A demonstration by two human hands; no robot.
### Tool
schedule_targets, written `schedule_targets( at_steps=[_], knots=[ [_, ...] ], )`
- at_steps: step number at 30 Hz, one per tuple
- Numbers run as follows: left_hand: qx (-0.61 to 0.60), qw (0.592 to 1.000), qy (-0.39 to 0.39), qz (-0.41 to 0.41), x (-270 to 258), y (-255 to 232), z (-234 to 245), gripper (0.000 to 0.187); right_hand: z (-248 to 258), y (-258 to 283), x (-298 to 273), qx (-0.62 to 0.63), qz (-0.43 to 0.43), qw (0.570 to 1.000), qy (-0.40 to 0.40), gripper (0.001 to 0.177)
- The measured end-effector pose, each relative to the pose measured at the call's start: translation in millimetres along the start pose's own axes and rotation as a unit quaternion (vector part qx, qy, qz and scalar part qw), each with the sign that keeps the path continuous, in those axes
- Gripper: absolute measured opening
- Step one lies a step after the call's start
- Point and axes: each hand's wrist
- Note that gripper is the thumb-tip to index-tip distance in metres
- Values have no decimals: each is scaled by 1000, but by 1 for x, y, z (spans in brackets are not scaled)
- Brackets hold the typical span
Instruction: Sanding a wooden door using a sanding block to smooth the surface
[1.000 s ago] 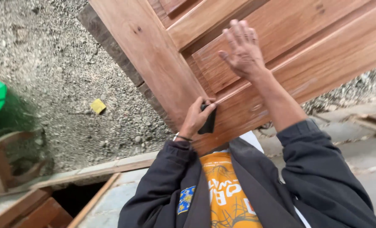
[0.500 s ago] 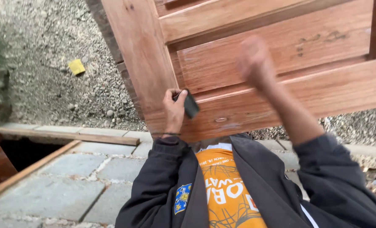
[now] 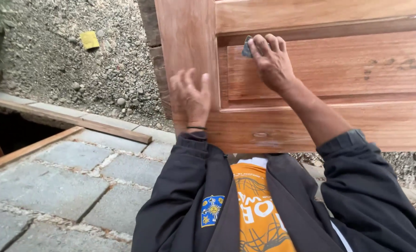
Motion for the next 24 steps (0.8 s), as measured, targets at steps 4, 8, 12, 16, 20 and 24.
schedule_targets(
  at_steps=[4,8,12,16,20,24],
  knots=[
    [191,973,-54,120,-26,37,-37,49,-24,-34,-15,8,60,996,60,40],
    [294,944,-124,85,-24,27,-33,46,-5,-86,-46,70,60,993,71,41],
    [268,950,-132,94,-21,17,-39,45,43,-186,-128,60,-2,995,85,43],
    [318,938,-118,66,-22,16,-41,43,88,-264,-202,30,-27,998,58,43],
    [306,940,-126,76,-24,21,-45,42,85,-263,-211,21,-53,998,40,37],
    [301,934,-176,74,-22,31,-48,47,60,-190,-142,98,-4,995,37,44]
  ],
)
Point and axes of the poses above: each hand's wrist, its own x-axis towards the middle knuckle, its own z-axis out of the back of the hand, y = z × x, and after that the axes turned 2 degrees about -y, right-handed
